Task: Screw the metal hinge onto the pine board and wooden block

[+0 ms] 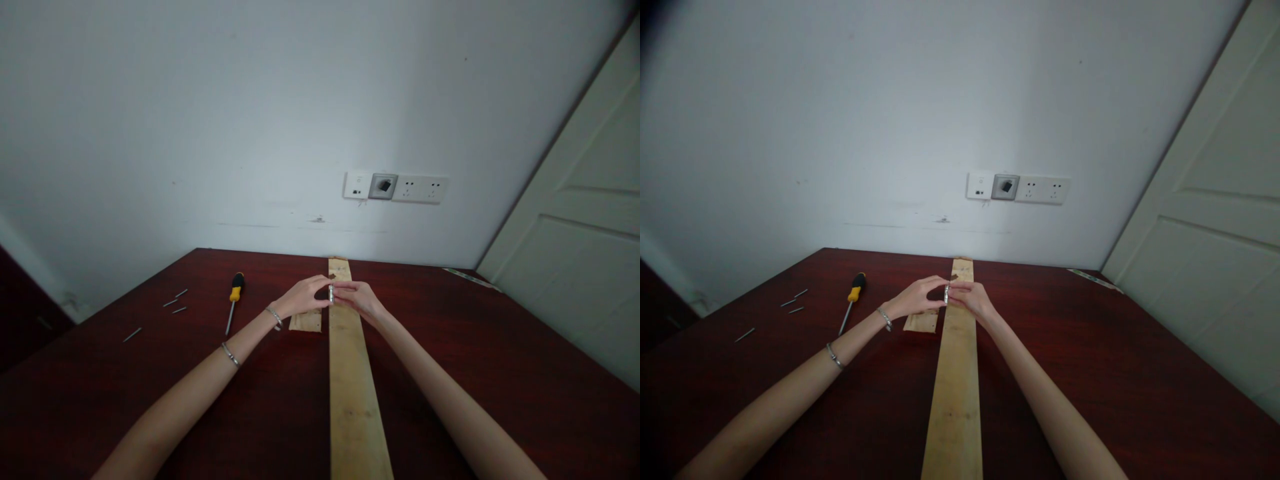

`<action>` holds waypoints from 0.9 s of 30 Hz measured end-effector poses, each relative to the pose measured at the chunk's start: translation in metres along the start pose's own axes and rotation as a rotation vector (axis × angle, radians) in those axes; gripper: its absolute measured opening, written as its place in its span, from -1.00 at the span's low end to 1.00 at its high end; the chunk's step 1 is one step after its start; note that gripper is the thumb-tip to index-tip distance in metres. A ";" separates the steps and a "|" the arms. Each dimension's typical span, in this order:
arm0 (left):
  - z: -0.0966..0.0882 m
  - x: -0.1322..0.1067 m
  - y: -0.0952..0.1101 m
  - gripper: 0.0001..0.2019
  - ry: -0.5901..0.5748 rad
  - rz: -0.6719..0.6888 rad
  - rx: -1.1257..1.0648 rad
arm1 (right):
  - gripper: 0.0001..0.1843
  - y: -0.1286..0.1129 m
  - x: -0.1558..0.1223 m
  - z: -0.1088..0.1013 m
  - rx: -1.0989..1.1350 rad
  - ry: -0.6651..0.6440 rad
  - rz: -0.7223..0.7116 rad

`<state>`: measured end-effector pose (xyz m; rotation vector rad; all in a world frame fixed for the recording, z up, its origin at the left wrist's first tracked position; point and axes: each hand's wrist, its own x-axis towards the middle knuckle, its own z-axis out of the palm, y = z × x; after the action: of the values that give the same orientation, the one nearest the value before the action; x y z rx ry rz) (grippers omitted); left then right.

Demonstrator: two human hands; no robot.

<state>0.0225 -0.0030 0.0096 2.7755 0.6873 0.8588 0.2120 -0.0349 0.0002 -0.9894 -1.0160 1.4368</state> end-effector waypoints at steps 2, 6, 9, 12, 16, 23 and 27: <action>0.001 0.000 0.000 -0.53 0.008 -0.011 -0.007 | -0.71 0.000 -0.001 0.001 -0.007 0.012 -0.001; 0.003 0.000 0.000 -0.41 0.030 -0.036 -0.039 | -0.70 -0.001 -0.002 0.003 -0.025 0.037 -0.002; 0.004 0.000 0.001 -0.31 0.057 -0.050 -0.073 | -0.69 -0.002 -0.003 0.005 -0.039 0.042 -0.007; 0.005 -0.001 0.000 -0.30 0.076 -0.024 -0.034 | -0.69 -0.001 -0.002 0.005 -0.048 0.047 -0.014; 0.007 -0.004 -0.002 -0.31 0.066 0.107 0.102 | -0.66 0.000 0.000 0.004 -0.055 0.057 -0.019; 0.012 -0.007 0.000 -0.36 0.146 0.137 0.134 | -0.65 -0.003 -0.002 0.005 -0.042 0.071 -0.037; 0.012 -0.007 0.006 -0.37 0.181 0.078 0.018 | -0.69 -0.005 -0.004 0.006 -0.038 0.078 -0.039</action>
<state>0.0263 -0.0118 -0.0026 2.7803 0.6191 1.1360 0.2084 -0.0389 0.0072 -1.0392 -1.0033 1.3413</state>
